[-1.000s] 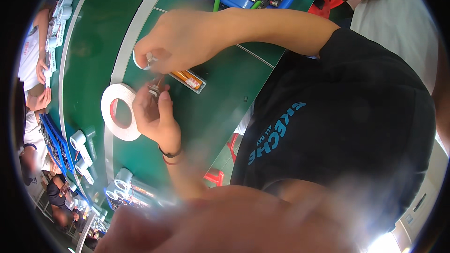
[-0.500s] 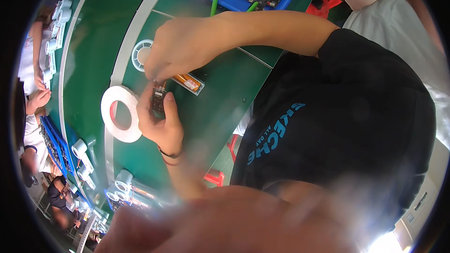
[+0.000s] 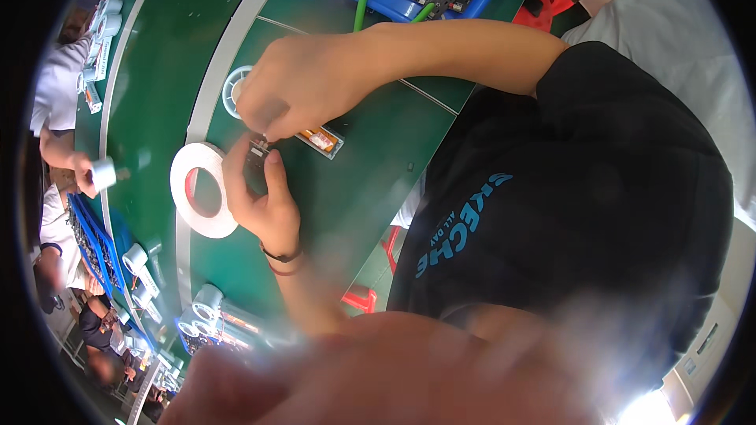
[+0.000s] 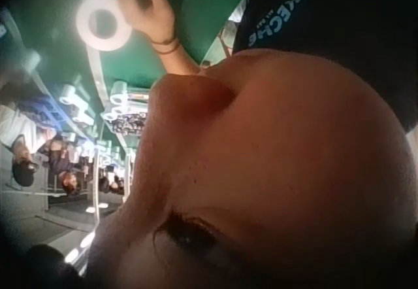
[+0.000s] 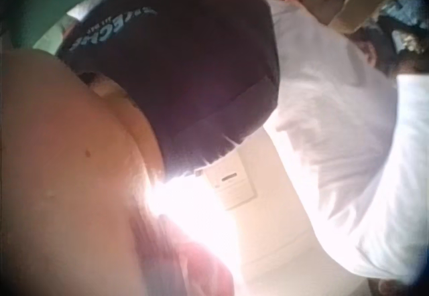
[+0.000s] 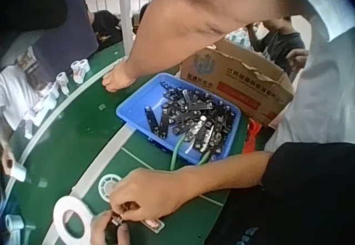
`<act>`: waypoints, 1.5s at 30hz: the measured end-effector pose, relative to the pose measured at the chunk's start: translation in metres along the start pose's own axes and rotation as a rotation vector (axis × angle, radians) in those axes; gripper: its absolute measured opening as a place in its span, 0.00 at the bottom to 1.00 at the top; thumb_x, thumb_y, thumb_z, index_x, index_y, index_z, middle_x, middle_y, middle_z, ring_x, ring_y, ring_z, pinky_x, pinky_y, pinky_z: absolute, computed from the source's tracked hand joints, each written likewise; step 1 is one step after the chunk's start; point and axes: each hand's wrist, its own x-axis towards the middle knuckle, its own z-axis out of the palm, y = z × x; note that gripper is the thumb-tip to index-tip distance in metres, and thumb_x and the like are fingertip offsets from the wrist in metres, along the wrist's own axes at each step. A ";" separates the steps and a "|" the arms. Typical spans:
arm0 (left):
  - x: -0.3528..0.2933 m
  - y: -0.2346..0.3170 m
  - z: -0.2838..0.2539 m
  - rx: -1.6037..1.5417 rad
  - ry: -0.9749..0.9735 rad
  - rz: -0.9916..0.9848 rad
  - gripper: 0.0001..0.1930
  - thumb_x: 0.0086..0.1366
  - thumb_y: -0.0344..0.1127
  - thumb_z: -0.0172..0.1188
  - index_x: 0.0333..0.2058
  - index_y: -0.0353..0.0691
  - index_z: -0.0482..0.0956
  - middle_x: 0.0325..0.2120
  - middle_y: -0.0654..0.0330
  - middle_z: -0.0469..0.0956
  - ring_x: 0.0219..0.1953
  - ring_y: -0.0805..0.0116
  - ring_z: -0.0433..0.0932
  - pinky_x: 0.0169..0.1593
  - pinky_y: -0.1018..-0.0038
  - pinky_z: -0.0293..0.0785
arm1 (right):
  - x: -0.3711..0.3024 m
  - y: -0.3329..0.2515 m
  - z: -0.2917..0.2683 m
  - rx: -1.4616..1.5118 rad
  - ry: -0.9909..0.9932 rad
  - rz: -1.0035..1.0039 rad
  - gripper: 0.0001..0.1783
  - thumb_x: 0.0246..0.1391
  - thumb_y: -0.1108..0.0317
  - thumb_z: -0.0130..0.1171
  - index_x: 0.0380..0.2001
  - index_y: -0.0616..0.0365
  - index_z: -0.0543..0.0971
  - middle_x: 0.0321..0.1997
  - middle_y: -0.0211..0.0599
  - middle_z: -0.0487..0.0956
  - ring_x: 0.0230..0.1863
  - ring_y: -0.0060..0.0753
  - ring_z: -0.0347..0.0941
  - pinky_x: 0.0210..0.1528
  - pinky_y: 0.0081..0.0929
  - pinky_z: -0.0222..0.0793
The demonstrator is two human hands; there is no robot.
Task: Assembling small electronic components at a factory workbench.
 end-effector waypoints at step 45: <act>0.007 -0.028 0.040 0.750 0.111 0.306 0.20 0.58 0.30 0.72 0.50 0.40 0.83 0.38 0.61 0.80 0.37 0.62 0.77 0.42 0.65 0.69 | -0.008 0.038 0.009 0.068 0.156 0.142 0.05 0.52 0.73 0.69 0.30 0.60 0.81 0.26 0.32 0.84 0.22 0.17 0.77 0.24 0.20 0.70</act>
